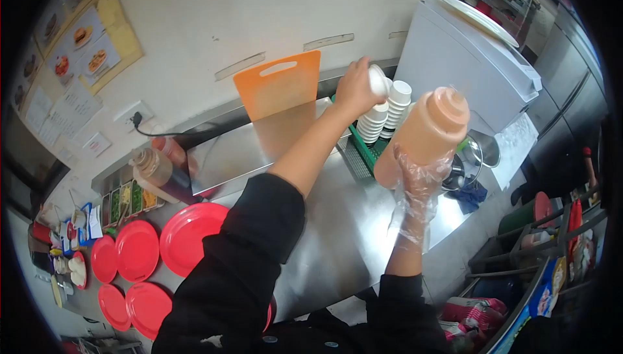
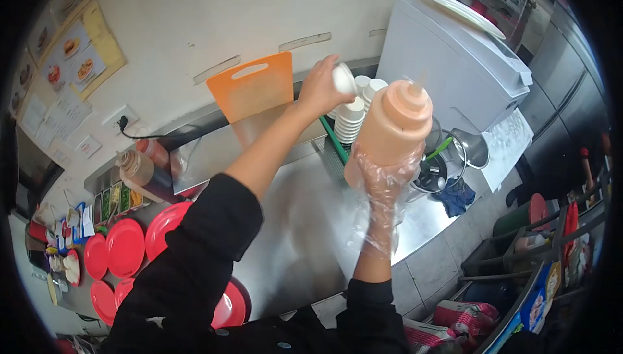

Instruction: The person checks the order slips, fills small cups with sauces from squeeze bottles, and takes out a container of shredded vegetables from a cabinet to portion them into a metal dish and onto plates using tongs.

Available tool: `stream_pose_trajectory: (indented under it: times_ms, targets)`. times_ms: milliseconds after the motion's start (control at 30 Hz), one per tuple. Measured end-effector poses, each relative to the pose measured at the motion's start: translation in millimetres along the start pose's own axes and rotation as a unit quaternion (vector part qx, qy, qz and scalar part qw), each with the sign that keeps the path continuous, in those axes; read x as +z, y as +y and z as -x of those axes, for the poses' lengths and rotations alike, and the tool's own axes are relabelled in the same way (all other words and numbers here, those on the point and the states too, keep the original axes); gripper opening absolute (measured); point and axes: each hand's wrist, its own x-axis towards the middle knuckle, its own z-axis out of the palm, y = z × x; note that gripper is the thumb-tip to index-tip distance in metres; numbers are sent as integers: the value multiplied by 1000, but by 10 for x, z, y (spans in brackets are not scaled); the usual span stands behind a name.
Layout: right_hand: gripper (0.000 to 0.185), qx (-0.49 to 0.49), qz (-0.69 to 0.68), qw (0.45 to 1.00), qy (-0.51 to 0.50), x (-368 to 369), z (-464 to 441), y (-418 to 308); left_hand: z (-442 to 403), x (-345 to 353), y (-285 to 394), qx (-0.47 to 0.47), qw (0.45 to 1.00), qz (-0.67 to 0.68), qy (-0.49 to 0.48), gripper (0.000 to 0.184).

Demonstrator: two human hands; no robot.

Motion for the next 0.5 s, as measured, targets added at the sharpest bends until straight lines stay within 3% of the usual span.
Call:
stream_pose_trajectory:
  times_ms: [33,100,200,233,300,367,433,500]
  targets:
    - [81,0,40,998,-41,-23,-16,-14,167,-108,-16,-33,998,34,28,76]
    - [74,-4,-26,998,-65,-23,-118,-343,587,-353,-184,-43,994,94,40,80]
    - [72,-224,196,931,-213,-91,-243,-549,1356,-832,-283,-93,957,273,46,84]
    - [72,-223,190,931,-219,-96,-242,-712,1589,-1031,-247,-99,957,269,51,84]
    - [75,-275,393,810,-337,-91,-249,-1065,1990,-1445,-92,-103,964,242,29,89]
    - [72,-337,349,797,-358,-25,-256,-1258,2306,-1694,-80,-100,972,209,41,93]
    - [62,-453,318,740,-382,37,-239,-1544,2553,-1894,-43,-95,979,175,52,96]
    - [62,-495,302,704,-409,113,-213,-1767,2732,-2045,11,-99,984,139,56,98]
